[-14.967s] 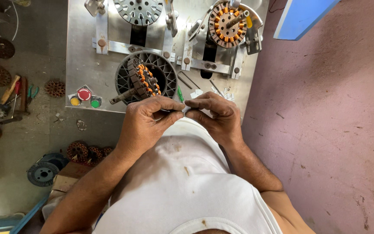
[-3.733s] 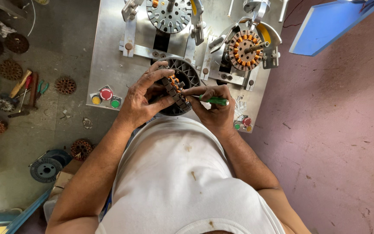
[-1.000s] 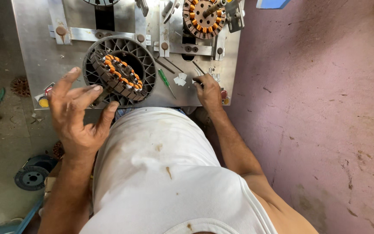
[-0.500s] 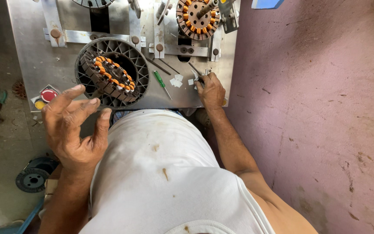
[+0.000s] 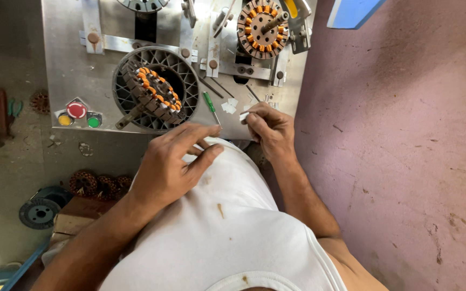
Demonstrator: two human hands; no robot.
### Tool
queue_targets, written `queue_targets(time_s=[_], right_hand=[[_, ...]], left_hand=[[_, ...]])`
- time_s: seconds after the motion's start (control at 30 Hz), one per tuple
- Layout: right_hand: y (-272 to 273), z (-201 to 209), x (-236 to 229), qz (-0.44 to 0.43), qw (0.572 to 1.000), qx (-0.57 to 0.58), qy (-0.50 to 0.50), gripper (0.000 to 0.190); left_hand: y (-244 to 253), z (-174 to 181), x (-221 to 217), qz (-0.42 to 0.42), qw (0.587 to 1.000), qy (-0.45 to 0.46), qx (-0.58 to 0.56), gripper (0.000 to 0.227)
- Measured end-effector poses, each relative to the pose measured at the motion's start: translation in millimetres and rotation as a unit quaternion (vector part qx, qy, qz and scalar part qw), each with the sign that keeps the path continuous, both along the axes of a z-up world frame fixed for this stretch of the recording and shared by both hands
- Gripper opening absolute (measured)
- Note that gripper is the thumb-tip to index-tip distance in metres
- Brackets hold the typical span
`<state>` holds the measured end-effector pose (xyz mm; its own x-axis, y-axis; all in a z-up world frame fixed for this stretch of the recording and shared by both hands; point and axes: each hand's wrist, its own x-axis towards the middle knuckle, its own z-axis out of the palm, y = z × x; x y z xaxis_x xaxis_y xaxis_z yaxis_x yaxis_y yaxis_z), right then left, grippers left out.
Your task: The person inserts small white insulating pieces into the slots of a motor stator, using a green-handled screwdriver to press them into place. The person works on one stator at a time, rotating it to access different slots.
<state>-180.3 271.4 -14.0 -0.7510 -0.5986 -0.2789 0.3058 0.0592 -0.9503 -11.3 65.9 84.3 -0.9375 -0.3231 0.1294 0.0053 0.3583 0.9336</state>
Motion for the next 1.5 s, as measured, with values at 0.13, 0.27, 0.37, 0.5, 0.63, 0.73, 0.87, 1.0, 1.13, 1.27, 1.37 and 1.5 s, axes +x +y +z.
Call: queue_targets(time_s=[0.13,0.27,0.37,0.5,0.63,0.73,0.87,1.0,1.13,1.27,1.37,1.5], right_hand=[[-14,43,25,0.088,0.991,-0.070,0.079,0.009],[-33,59,27,0.130,0.955,-0.047,0.260,0.013],[-38,66,25,0.158,0.957,-0.056,0.237,0.017],[-42,73,25,0.196,0.933,-0.034,0.300,0.014],[-52,70,29,0.210,0.958,-0.010,0.195,0.015],[-58,70,31,0.176,0.982,0.016,0.063,0.013],[-63,78,31,0.124,0.992,0.017,-0.004,0.026],[-64,89,31,0.152,0.988,0.002,0.037,0.020],[-66,96,31,0.206,0.967,-0.026,0.147,0.024],[-70,99,34,0.205,0.947,-0.021,0.246,0.027],[-73,101,38,0.196,0.936,-0.003,0.293,0.023],[-76,104,42,0.193,0.921,0.011,0.337,0.018]], left_hand=[[0,2,-13,0.010,0.991,-0.026,0.131,0.020],[-4,1,-7,0.041,0.989,-0.033,0.140,0.010],[-5,-1,-2,0.049,0.991,-0.010,0.121,0.006],[-4,-6,2,0.062,0.997,0.028,0.021,0.010],[-4,-9,3,0.048,0.999,0.017,-0.006,0.016],[-8,-10,4,0.059,0.996,-0.047,0.052,0.015],[-15,-6,9,0.074,0.990,-0.043,0.116,0.021],[-19,-5,11,0.074,0.985,0.005,0.155,0.024],[-18,-3,15,0.100,0.985,-0.005,0.142,0.016],[-19,1,17,0.108,0.982,-0.006,0.153,0.015],[-19,3,20,0.119,0.982,0.001,0.149,0.016],[-18,5,23,0.122,0.980,0.033,0.151,0.013]])
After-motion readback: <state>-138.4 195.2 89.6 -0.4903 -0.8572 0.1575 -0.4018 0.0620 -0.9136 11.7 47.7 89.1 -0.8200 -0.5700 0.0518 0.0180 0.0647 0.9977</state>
